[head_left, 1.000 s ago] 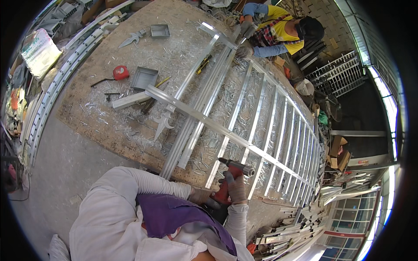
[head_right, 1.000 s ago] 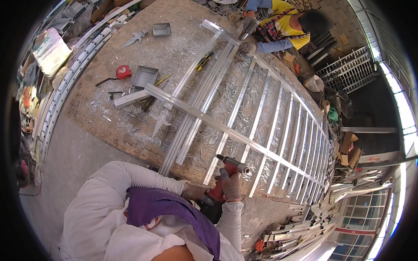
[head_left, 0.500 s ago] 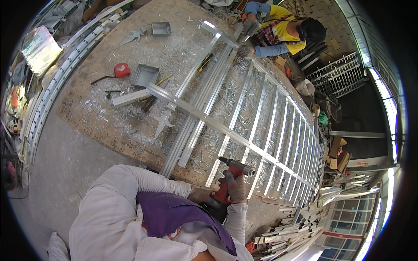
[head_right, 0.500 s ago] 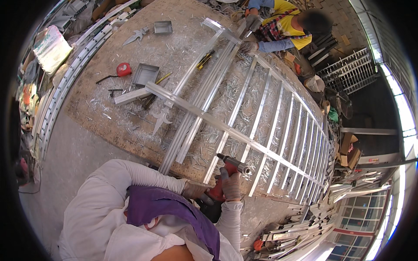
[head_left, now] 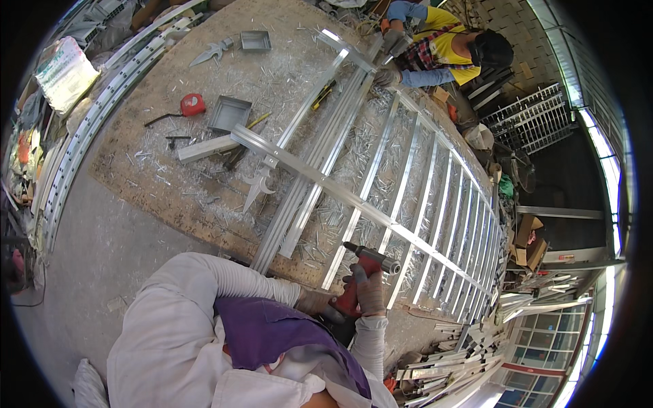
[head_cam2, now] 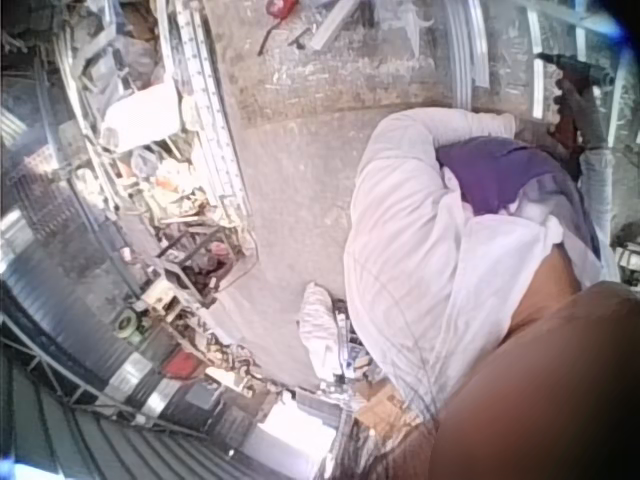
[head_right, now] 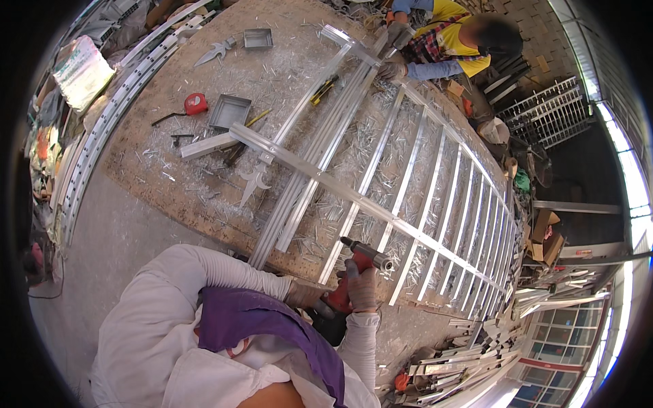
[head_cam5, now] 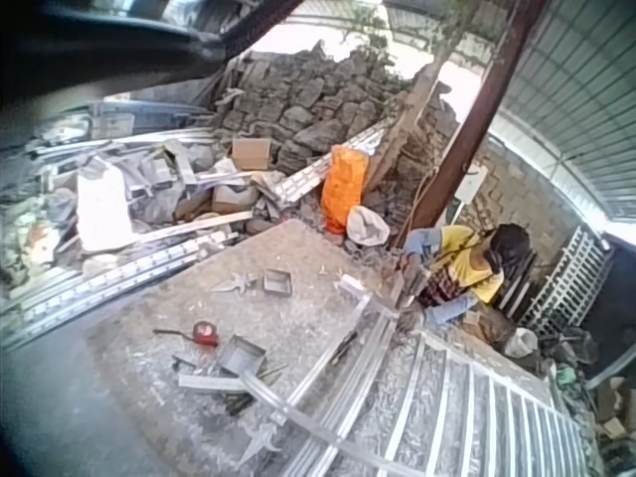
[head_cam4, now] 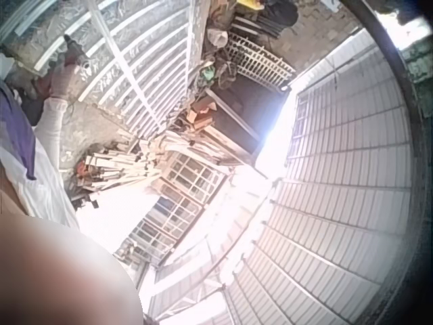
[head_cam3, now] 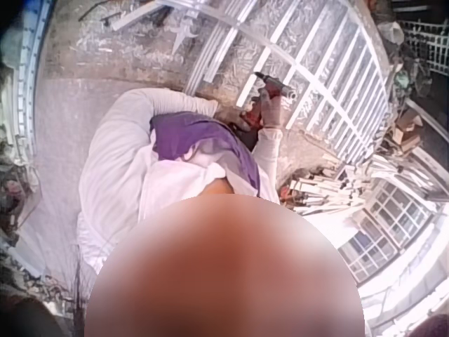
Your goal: The person uses a power drill to fasten metal bars onto a metal frame structure. They position the bars and drive screws at multiple points along the frame. A second person is visible in the background working on a similar structure.
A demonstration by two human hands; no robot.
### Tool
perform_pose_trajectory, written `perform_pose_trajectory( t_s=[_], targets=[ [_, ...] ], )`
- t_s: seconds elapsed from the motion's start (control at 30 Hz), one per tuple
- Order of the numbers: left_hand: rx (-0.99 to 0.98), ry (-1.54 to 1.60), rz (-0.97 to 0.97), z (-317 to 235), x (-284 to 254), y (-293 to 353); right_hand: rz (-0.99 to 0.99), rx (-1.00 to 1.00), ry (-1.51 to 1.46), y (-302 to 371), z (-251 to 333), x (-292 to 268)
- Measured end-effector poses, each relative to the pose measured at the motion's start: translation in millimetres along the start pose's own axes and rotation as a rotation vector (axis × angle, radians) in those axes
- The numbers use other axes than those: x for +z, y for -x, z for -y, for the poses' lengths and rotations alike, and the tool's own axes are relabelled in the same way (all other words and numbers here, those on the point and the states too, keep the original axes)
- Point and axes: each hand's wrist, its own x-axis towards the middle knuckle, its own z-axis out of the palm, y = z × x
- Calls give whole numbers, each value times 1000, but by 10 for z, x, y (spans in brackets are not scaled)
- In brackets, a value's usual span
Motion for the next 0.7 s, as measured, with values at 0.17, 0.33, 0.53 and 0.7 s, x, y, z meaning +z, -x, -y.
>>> perform_pose_trajectory(
  t_s=[0.17, 0.33, 0.53, 0.7],
  targets=[
    [21, 13, 33, -30, 1, 8, -4, 6, -27, -15, -15, -7],
    [55, 75, 60, -126, 71, 72, -6, 2, -16, 5, 15, 1],
    [45, 73, 68, -8, 14, -2, -2, -4, -23, 15, 41, 13],
    [-14, 45, 21, -2, 4, -2, -11, 14, -13, 36, 79, 27]
  ],
)
